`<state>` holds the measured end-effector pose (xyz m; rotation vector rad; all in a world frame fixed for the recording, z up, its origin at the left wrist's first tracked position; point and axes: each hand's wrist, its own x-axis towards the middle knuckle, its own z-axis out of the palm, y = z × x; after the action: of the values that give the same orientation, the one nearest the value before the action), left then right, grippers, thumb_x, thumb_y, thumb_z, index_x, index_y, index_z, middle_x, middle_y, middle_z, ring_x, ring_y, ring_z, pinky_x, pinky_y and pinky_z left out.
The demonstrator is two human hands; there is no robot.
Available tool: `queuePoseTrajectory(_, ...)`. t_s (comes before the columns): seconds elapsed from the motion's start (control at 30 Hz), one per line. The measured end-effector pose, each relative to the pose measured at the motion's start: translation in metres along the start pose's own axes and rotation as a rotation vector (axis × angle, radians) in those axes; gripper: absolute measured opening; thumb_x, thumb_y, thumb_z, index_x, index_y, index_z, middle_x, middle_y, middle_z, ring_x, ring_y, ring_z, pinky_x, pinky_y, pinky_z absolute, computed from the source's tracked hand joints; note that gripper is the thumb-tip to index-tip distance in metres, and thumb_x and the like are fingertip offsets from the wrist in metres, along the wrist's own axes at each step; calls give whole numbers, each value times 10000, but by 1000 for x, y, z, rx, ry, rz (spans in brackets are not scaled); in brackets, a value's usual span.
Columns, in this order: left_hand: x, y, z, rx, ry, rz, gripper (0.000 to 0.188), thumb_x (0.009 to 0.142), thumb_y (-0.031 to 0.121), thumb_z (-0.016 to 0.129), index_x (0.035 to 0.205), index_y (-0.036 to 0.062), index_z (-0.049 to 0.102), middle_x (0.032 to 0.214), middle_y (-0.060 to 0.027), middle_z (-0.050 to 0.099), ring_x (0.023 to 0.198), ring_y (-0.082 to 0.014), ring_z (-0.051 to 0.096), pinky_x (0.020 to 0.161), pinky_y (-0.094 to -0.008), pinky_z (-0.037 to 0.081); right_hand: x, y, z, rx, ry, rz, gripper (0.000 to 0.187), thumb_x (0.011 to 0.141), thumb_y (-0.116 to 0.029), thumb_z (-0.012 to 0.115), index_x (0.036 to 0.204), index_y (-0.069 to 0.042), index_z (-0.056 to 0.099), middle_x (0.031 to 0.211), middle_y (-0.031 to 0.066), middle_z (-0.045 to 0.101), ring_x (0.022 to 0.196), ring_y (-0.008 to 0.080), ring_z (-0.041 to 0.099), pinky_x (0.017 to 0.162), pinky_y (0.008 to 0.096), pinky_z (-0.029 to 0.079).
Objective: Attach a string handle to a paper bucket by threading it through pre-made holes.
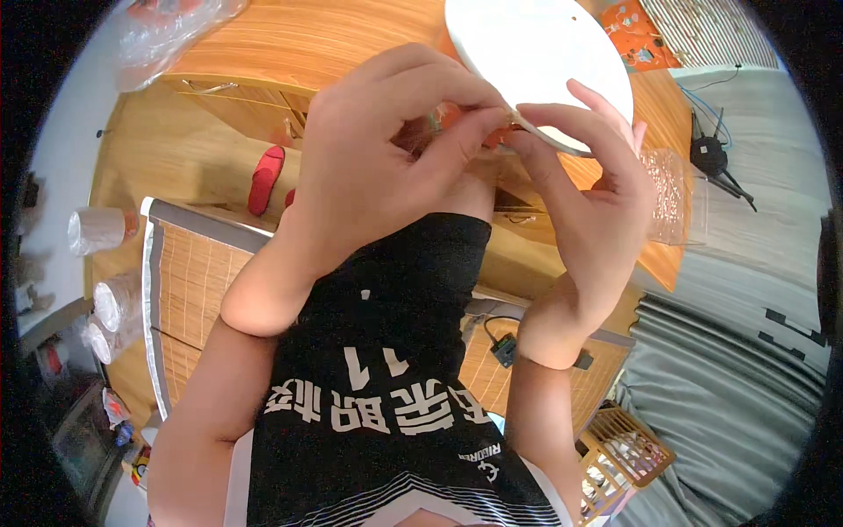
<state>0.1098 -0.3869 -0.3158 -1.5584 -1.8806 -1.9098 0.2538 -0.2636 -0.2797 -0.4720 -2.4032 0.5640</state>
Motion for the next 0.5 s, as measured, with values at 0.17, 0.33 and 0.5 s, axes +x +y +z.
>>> queuePoseTrajectory(0.17,0,-1,-1,-138,-89,-193,63,911,43,702,970,21,706,822,6,673,702,-29,562,616,-190,435,-1,5,5,-33,72,-51,118,815,-90,788,928,-121,776,968,-37,752,1225,234,596,1181,606,120)
queuePoseTrajectory(0.33,0,2,-4,-111,-74,-260,70,912,53,706,971,16,703,799,7,662,697,-32,552,613,-195,433,-1,5,6,-66,100,-69,111,819,-112,791,928,-128,779,955,-34,755,1210,240,607,1177,611,137)
queuePoseTrajectory(0.5,4,3,-5,105,-31,-97,58,861,38,733,910,22,706,780,-6,655,664,-49,540,602,-200,425,-2,8,9,-60,140,-80,106,818,-132,793,924,-135,783,945,-32,758,1190,249,620,1169,631,141)
